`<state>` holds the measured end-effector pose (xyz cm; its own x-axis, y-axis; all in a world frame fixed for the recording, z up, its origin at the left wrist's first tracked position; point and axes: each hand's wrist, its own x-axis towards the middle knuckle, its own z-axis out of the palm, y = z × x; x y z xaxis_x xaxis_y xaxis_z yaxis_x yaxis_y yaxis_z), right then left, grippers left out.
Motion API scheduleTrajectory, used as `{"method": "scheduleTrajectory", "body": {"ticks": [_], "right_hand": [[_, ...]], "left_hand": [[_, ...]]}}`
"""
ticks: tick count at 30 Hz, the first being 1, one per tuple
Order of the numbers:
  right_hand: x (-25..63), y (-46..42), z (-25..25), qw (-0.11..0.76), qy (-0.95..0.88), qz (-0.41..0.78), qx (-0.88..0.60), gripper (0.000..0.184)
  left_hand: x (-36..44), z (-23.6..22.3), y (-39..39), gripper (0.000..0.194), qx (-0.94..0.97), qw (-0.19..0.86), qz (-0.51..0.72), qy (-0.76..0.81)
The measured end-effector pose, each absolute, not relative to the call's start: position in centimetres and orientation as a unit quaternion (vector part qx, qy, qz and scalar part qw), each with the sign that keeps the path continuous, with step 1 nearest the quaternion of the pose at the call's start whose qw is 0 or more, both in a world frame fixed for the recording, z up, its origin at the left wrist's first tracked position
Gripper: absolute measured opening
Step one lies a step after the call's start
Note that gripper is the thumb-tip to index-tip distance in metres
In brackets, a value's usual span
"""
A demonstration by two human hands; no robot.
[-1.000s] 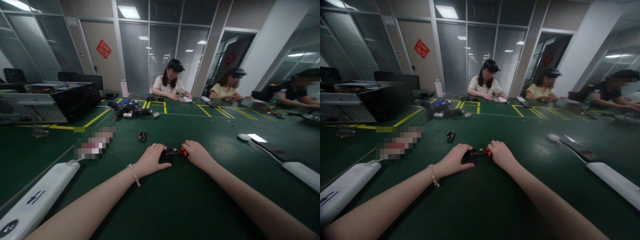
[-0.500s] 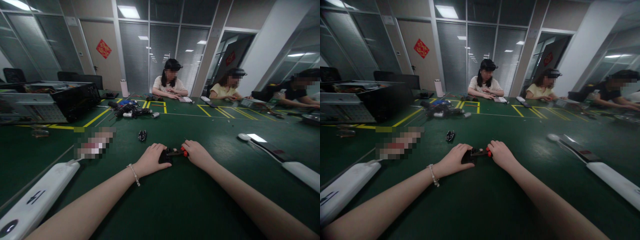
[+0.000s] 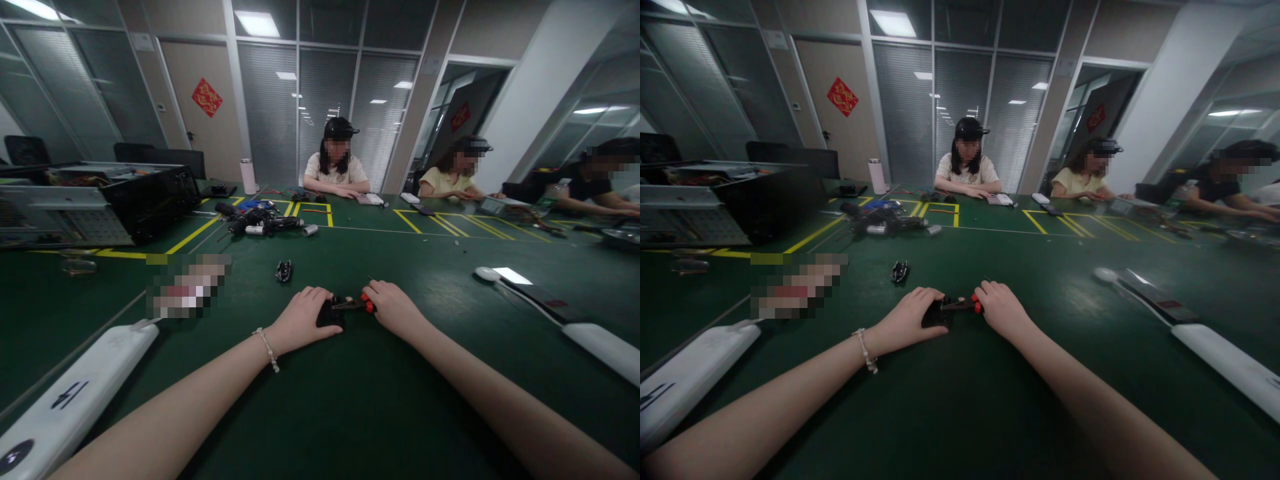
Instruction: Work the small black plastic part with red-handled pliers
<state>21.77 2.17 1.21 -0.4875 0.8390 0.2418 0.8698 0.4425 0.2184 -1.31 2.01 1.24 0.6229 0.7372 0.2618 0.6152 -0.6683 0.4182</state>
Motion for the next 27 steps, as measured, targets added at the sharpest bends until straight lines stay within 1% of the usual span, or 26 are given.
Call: {"method": "scheduleTrajectory", "body": {"ticks": [8, 16, 27], "right_hand": [[21.94, 2.41, 1.02, 0.050, -0.858, -0.157, -0.486, 0.033], [21.68, 2.10, 1.24, 0.050, -0.851, -0.151, -0.500, 0.034], [21.52, 1.94, 1.40, 0.054, -0.852, -0.155, -0.498, 0.031]], "left_hand": [[-1.26, 1.17, 1.94, 0.055, 0.890, 0.137, 0.207, 0.382], [-1.39, 0.95, 2.15, 0.054, 0.889, 0.138, 0.213, 0.380], [-1.35, 0.87, 2.15, 0.054, 0.889, 0.135, 0.216, 0.381]]}}
